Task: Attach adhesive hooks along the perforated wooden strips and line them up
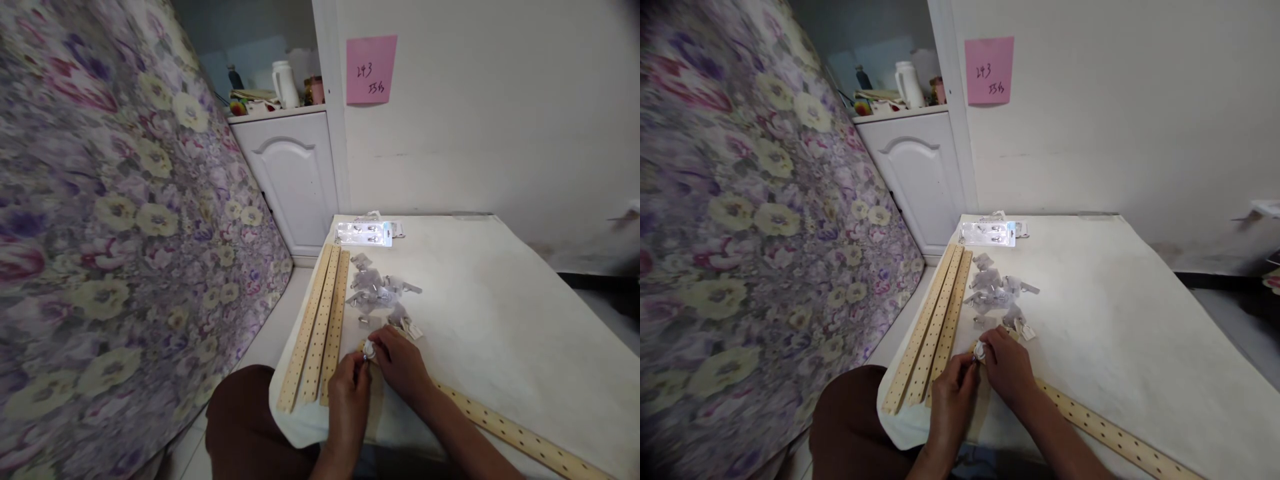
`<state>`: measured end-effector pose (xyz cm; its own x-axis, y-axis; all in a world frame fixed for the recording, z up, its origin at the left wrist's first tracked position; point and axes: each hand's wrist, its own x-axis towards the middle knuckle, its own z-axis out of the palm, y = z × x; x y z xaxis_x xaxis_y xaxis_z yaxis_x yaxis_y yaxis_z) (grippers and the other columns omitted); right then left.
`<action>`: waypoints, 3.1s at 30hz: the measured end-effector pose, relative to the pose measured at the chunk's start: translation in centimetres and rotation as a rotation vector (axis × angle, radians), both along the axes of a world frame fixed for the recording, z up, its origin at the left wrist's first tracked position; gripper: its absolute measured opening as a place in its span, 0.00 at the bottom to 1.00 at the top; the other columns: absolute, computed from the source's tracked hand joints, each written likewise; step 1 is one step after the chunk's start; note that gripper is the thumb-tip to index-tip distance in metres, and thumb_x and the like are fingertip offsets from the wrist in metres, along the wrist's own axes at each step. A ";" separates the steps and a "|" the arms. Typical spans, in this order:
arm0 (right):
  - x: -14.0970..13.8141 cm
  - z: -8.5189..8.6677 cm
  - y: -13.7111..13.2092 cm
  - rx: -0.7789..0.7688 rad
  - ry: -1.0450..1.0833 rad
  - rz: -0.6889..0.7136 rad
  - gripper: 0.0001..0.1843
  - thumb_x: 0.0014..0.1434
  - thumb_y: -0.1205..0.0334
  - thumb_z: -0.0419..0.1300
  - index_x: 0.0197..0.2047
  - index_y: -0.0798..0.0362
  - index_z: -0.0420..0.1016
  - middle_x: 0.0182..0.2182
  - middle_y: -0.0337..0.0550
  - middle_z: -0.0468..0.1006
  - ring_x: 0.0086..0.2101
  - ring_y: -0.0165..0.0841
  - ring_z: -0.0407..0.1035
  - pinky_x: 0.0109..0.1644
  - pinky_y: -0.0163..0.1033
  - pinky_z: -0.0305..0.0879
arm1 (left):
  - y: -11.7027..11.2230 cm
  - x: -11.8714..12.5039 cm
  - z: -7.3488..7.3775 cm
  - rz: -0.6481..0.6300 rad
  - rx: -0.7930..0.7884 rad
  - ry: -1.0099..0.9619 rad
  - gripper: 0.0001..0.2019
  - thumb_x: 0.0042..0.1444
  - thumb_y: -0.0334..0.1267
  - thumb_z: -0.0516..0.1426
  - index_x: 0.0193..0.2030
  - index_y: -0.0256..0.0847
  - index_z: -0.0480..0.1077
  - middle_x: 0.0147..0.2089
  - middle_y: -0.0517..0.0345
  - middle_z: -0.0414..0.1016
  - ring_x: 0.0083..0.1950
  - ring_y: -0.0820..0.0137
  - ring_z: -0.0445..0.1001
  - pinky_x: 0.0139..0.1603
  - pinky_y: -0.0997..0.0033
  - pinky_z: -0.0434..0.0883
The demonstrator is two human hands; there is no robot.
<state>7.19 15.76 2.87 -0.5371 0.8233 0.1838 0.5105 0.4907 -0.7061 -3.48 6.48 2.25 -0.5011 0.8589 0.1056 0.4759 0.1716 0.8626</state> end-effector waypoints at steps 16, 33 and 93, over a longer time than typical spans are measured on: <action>0.1 0.1 -0.2 -0.010 0.003 -0.030 0.07 0.58 0.63 0.55 0.41 0.50 0.71 0.39 0.41 0.73 0.35 0.34 0.71 0.40 0.39 0.63 | 0.3 0.0 -0.2 -0.012 -0.004 0.039 0.10 0.60 0.36 0.50 0.42 0.43 0.71 0.39 0.56 0.78 0.39 0.67 0.75 0.42 0.69 0.68; -0.1 0.2 -0.2 -0.024 -0.024 -0.023 0.07 0.56 0.65 0.56 0.40 0.49 0.70 0.38 0.40 0.73 0.36 0.34 0.71 0.40 0.38 0.62 | 0.3 0.0 0.0 -0.034 -0.015 0.037 0.08 0.59 0.37 0.51 0.41 0.43 0.70 0.37 0.56 0.77 0.38 0.66 0.74 0.39 0.70 0.67; 0.2 0.5 -0.8 0.065 -0.009 -0.032 0.09 0.55 0.67 0.56 0.41 0.48 0.69 0.39 0.40 0.73 0.36 0.34 0.71 0.39 0.36 0.63 | 0.6 0.1 0.2 -0.026 0.007 0.049 0.07 0.59 0.38 0.50 0.36 0.42 0.69 0.32 0.58 0.75 0.34 0.67 0.73 0.37 0.71 0.66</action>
<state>7.38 14.95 3.38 -0.5126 0.8265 0.2327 0.5330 0.5188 -0.6684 -3.40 7.09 2.47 -0.4732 0.8705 0.1352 0.5217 0.1532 0.8393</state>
